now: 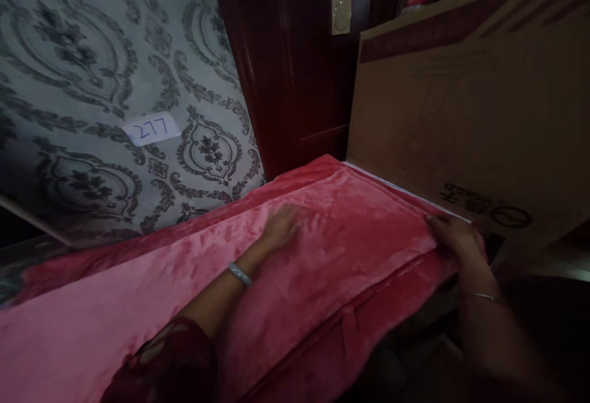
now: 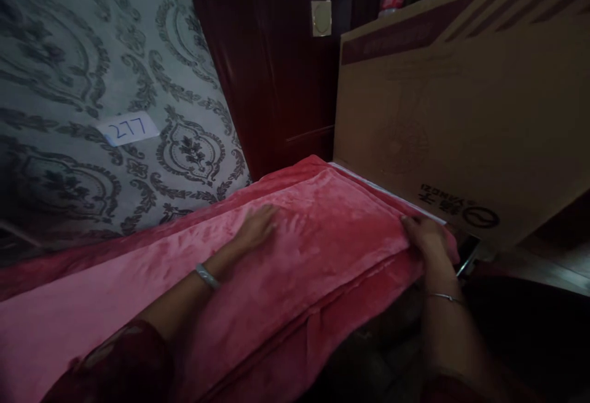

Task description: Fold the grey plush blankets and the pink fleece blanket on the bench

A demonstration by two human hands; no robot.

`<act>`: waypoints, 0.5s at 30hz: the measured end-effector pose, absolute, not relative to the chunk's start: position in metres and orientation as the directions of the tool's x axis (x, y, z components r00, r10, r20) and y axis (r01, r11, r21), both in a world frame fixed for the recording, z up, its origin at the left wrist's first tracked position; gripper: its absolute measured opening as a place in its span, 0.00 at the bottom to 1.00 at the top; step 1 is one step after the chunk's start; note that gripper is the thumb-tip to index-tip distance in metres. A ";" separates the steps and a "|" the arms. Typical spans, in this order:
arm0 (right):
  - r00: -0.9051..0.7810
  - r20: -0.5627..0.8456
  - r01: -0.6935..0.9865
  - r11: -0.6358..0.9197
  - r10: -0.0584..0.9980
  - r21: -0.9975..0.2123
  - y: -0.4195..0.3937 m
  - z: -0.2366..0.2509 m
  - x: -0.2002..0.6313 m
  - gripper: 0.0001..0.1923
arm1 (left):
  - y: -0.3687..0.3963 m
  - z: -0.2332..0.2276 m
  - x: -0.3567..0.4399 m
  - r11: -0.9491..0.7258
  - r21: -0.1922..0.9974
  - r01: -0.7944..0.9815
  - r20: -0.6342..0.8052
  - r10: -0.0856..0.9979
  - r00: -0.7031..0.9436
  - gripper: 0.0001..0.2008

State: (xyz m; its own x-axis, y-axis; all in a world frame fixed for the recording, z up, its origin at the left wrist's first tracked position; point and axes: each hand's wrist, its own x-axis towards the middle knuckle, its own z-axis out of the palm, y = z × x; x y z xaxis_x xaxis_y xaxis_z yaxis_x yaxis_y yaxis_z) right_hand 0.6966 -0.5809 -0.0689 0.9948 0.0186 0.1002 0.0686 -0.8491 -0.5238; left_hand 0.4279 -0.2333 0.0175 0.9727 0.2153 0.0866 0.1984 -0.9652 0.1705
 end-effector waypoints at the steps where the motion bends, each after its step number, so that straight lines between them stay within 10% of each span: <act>1: 0.998 0.060 0.033 -0.862 0.003 -0.506 -0.576 -0.062 0.696 0.18 | -0.217 0.022 0.418 -0.946 0.143 0.292 0.101 0.308 0.946 0.28; 4: 0.989 0.142 0.024 -0.891 -0.045 -0.452 -0.544 -0.038 0.685 0.28 | -0.176 0.026 0.391 -0.831 0.082 0.550 0.094 0.556 0.826 0.31; 11: 0.809 0.314 0.588 -0.707 0.497 -0.393 -0.407 -0.007 0.675 0.28 | -0.111 0.020 0.351 -0.720 0.038 0.693 0.067 0.694 0.717 0.30; 15: 0.803 0.223 0.593 -0.703 0.553 -0.392 -0.364 -0.012 0.692 0.26 | -0.067 0.020 0.322 -0.686 0.100 0.721 0.066 0.728 0.683 0.28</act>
State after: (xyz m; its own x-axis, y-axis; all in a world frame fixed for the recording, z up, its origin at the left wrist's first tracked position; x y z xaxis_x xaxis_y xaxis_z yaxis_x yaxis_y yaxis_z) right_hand 0.6923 -0.3639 -0.0121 0.8031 0.5528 0.2226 0.5929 -0.7034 -0.3920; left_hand 0.3218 -0.0669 0.0198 0.6827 0.7277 0.0655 0.7212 -0.6856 0.0995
